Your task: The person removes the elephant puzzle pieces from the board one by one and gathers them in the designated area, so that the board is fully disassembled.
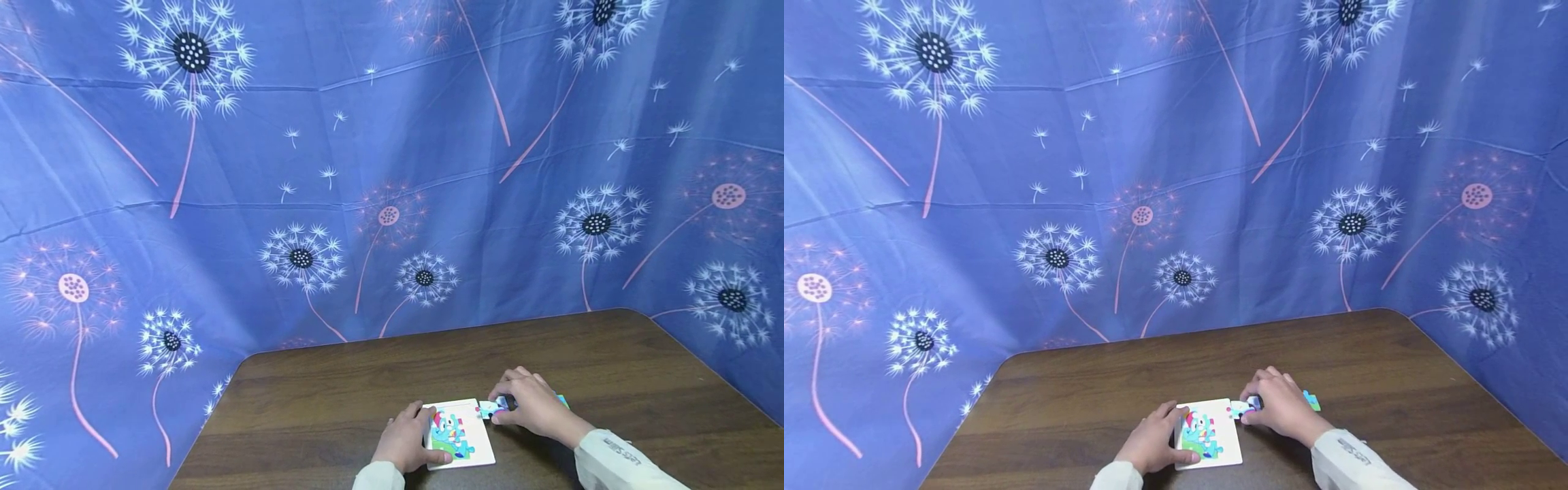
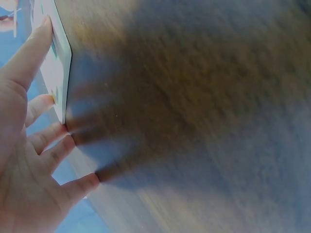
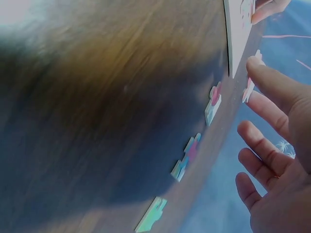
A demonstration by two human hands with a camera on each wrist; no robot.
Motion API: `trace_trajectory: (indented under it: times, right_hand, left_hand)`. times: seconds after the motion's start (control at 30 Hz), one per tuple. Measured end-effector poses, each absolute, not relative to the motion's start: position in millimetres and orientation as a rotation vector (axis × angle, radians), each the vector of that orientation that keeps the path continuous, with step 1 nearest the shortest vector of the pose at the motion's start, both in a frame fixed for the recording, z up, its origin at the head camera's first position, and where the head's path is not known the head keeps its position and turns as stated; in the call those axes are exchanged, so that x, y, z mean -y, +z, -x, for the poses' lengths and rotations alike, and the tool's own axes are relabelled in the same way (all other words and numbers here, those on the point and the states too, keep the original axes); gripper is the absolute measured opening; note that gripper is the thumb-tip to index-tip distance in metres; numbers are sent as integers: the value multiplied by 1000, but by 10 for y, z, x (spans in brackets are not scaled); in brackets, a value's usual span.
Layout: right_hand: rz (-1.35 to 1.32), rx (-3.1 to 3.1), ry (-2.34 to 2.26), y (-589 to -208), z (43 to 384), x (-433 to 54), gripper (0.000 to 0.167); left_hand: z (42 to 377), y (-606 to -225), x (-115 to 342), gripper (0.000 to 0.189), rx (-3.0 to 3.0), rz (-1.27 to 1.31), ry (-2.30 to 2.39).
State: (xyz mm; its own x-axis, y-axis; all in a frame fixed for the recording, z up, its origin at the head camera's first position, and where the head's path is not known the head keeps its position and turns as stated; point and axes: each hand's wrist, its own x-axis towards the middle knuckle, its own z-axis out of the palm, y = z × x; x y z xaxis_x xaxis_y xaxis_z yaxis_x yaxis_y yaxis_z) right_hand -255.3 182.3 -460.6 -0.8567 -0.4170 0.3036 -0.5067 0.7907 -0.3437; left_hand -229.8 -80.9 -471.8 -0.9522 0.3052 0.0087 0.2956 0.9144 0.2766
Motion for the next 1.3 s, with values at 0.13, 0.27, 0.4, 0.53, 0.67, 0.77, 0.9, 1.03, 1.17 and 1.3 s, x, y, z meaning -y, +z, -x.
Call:
trace_trajectory:
  times: [0.13,0.27,0.4,0.53,0.67,0.77,0.9,1.03,1.17,1.3]
  right_hand:
    - [-754,2754,577,-4620,2531,-1894,29]
    - [-790,2743,571,-4633,2487,-1962,27]
    - [-799,2753,580,-4649,2447,-2008,28]
    - [-788,2790,575,-4661,2421,-2029,28]
    - [-779,2826,578,-4682,2399,-2038,28]
    - [-780,2823,575,-4712,2391,-2048,29]
    - [-782,2807,568,-4747,2388,-2064,29]
    - [-782,2808,580,-4758,2382,-2077,29]
    - [-779,2810,594,-4752,2372,-2085,30]
    - [-779,2789,621,-4731,2376,-2078,31]
  left_hand:
    - [2276,-4713,807,81,-3062,-503,422]
    - [2262,-4701,809,80,-3070,-517,426]
    - [2273,-4701,809,81,-3060,-507,440]
    - [2286,-4714,809,80,-3050,-491,455]
    - [2299,-4718,805,81,-3042,-477,471]
    - [2303,-4712,797,80,-3031,-460,490]
    - [2295,-4696,791,80,-3024,-453,513]
    - [2280,-4682,790,79,-3029,-466,508]
    - [2274,-4683,784,79,-3031,-464,509]
    - [2279,-4686,770,79,-3024,-449,514]
